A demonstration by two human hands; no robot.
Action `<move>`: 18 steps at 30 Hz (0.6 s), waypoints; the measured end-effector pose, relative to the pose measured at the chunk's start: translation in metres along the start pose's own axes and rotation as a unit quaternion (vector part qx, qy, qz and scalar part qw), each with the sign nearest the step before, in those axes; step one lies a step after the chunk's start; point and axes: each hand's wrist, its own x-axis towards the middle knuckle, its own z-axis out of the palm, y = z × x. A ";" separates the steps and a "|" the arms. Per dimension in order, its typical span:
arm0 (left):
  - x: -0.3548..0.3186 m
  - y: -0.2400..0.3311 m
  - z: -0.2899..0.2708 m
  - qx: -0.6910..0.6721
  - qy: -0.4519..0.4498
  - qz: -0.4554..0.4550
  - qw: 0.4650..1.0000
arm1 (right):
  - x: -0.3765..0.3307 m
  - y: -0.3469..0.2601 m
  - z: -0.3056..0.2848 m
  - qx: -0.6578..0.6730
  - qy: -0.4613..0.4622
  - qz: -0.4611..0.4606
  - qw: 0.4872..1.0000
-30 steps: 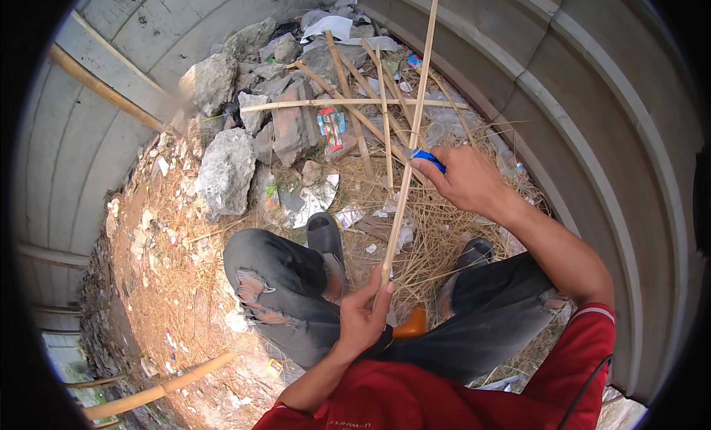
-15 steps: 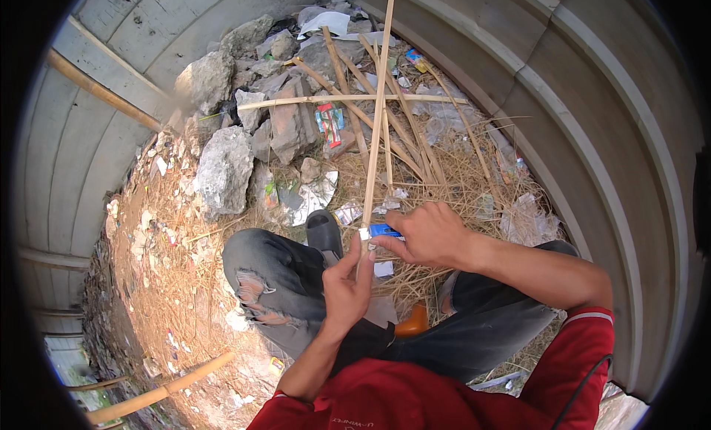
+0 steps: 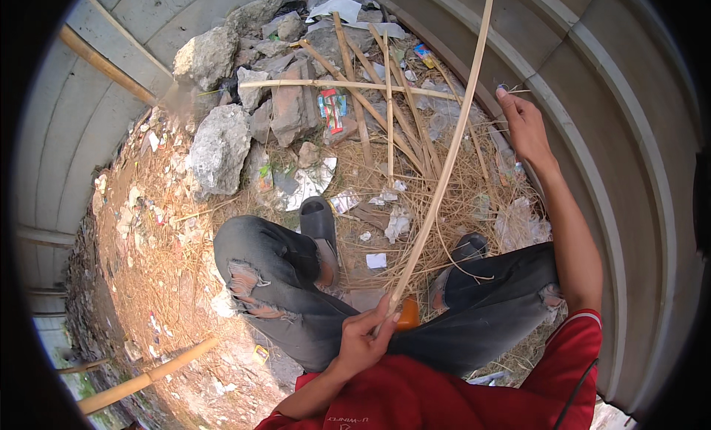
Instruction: The person sits on the ground and uses a blue utility knife to shave thin strips from a long bamboo stick. They hold the stick with one hand and scrape the blade along its length, creating fine shavings that fall onto the ground.
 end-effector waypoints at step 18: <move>0.059 0.014 -0.003 -0.061 0.077 -0.054 0.994 | -0.135 -0.101 0.035 -0.046 -0.290 -0.254 0.921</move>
